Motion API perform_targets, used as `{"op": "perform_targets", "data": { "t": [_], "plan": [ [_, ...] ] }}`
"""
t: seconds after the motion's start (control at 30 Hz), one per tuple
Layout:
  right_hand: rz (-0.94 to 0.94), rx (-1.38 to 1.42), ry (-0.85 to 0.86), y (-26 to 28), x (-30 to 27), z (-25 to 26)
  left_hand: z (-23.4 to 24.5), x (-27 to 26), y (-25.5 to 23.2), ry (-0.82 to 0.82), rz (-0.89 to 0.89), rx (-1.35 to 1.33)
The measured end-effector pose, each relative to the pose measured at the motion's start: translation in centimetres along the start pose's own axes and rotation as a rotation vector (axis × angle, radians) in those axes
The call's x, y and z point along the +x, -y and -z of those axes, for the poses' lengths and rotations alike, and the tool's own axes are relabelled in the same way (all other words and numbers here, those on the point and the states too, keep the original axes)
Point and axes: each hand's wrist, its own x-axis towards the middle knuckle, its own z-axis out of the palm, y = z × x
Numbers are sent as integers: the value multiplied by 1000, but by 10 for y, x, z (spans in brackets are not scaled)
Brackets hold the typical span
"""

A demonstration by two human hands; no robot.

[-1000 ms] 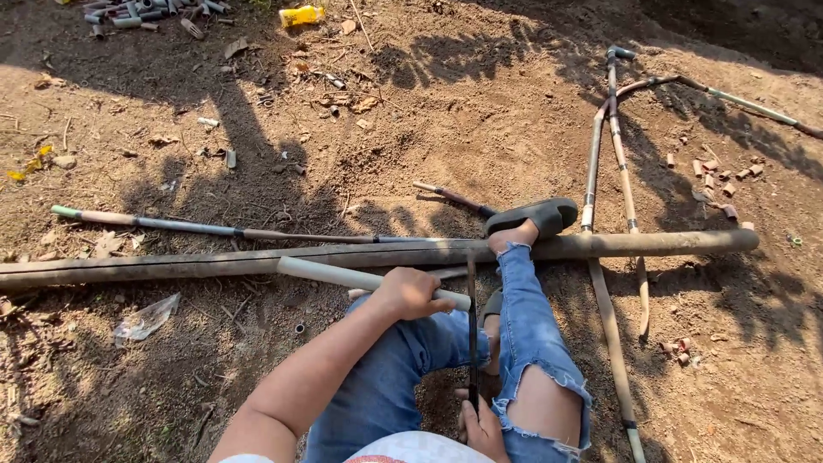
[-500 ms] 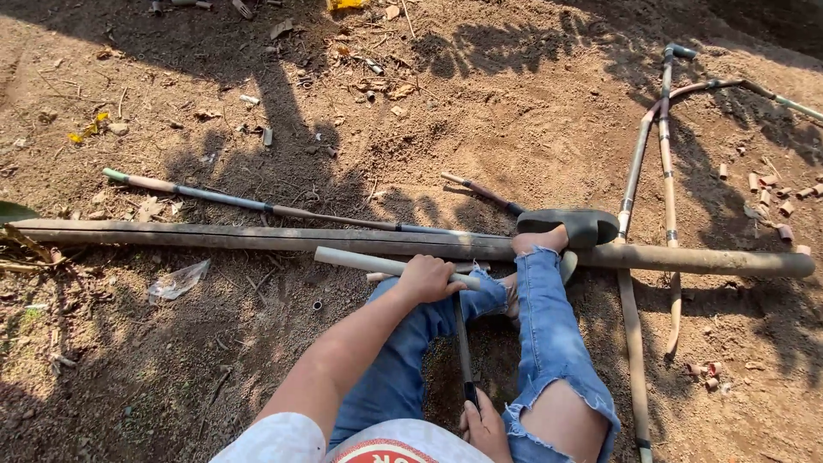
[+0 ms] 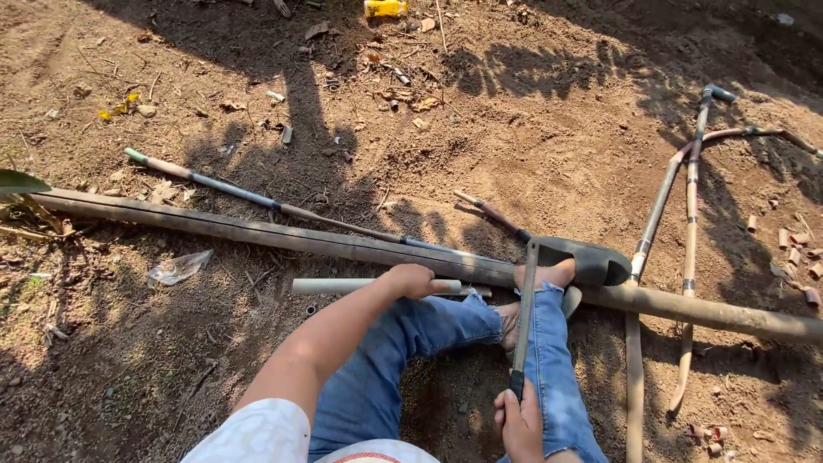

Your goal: Sawing a PVC pipe using a bare hacksaw blade while sitting on the ground.

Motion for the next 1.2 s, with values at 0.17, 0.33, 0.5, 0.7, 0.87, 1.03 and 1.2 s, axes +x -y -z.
{"op": "perform_targets", "data": {
  "t": [0.17,0.33,0.5,0.7,0.87,1.03,1.2],
  "plan": [
    [55,-84,95,-9,3,-31,-25,-15,-3,-154,20,132],
    [9,-85,209,-27,11,-61,-46,-6,5,-394,-111,299],
    [90,-238,207,-21,13,-72,-35,22,19,-82,-23,171],
    [80,-326,85,-5,27,-48,-23,29,-2,124,-12,84],
    [45,-389,98,18,22,-50,-25,32,-3,116,30,100],
    [60,-339,240,44,12,-60,15,-12,-35,250,-12,72],
    [124,-355,296,47,2,-64,-31,17,-7,120,-75,249]
  ]
}}
